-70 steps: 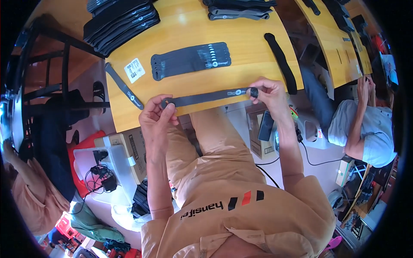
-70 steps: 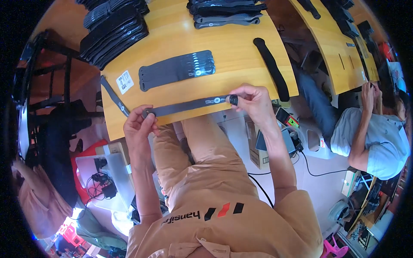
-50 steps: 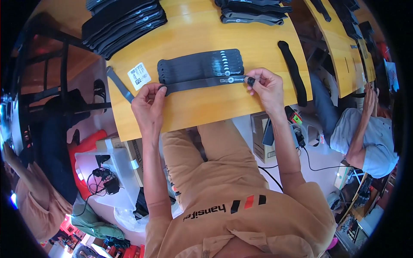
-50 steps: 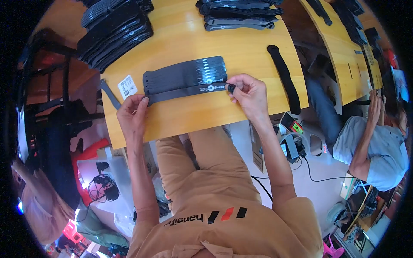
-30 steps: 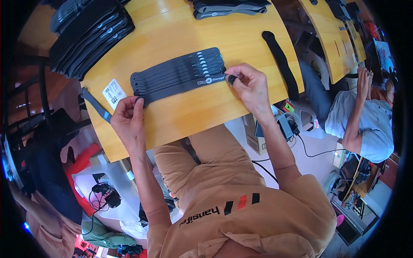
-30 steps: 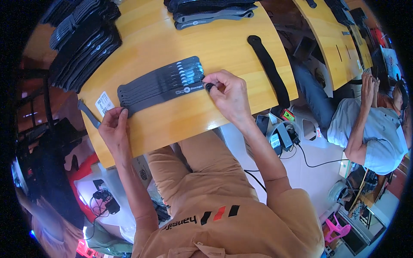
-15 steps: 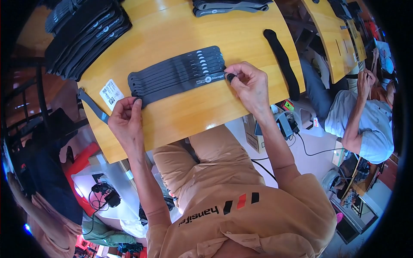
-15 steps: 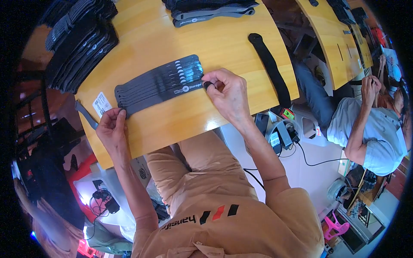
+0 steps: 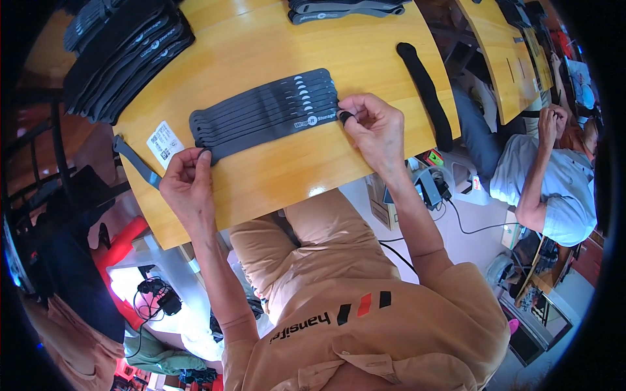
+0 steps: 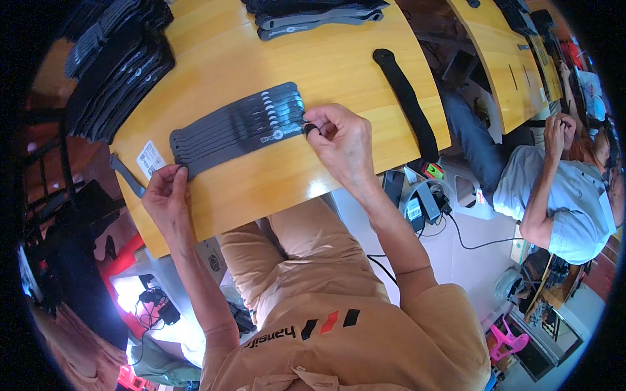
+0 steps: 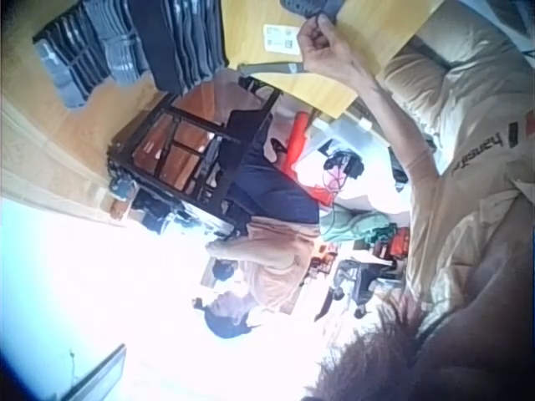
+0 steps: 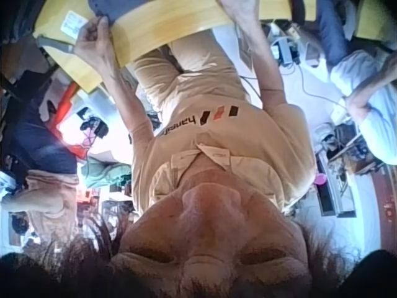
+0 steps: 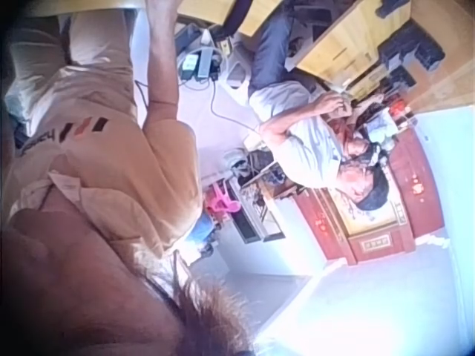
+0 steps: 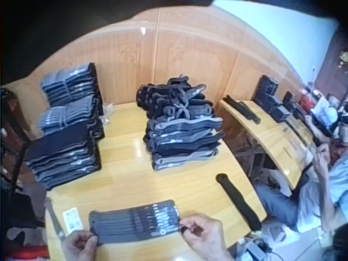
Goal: Assembling black textile straps by attaching plastic components and checking them against a template board.
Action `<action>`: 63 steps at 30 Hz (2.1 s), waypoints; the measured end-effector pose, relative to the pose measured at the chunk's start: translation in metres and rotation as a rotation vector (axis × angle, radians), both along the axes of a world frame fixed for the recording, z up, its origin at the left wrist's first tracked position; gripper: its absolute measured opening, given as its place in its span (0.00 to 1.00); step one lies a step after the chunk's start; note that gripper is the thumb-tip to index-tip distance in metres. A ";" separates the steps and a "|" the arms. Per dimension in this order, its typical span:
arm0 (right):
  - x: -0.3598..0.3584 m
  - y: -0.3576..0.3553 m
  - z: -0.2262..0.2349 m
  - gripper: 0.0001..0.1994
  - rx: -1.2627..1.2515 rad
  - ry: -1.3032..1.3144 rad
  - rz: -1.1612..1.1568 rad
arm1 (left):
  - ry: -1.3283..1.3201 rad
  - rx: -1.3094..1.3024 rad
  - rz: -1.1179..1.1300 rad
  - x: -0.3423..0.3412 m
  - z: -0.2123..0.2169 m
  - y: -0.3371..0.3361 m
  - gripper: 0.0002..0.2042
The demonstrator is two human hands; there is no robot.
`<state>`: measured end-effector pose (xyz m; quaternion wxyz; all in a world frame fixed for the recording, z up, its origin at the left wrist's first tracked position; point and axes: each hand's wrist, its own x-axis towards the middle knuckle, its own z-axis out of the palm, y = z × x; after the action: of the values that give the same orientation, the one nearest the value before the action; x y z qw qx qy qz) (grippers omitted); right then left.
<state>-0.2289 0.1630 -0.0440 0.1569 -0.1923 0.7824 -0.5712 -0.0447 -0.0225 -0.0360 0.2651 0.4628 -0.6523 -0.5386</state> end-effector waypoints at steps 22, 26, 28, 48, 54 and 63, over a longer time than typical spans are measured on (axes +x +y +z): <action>0.000 -0.005 0.005 0.07 0.067 0.086 -0.014 | -0.071 -0.081 0.003 -0.002 0.000 0.001 0.02; 0.001 -0.007 0.006 0.07 0.090 0.111 -0.007 | -0.094 -0.103 -0.001 -0.003 0.001 0.001 0.03; 0.001 -0.007 0.005 0.08 0.098 0.146 -0.003 | -0.099 -0.123 -0.005 -0.003 0.002 0.000 0.03; -0.002 -0.009 0.010 0.05 0.164 0.243 0.043 | -0.049 -0.057 -0.053 -0.002 0.003 -0.012 0.05; -0.013 0.013 0.013 0.08 0.050 0.278 0.053 | -0.168 -0.566 -0.134 -0.012 0.033 0.019 0.13; 0.019 0.016 0.021 0.24 0.352 0.870 0.478 | -0.408 -0.957 -0.656 -0.039 0.000 0.077 0.31</action>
<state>-0.2102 0.1786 -0.0235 -0.0268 -0.5558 0.7934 -0.2468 -0.0837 0.0541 -0.0358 0.1337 0.1611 -0.9677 -0.1403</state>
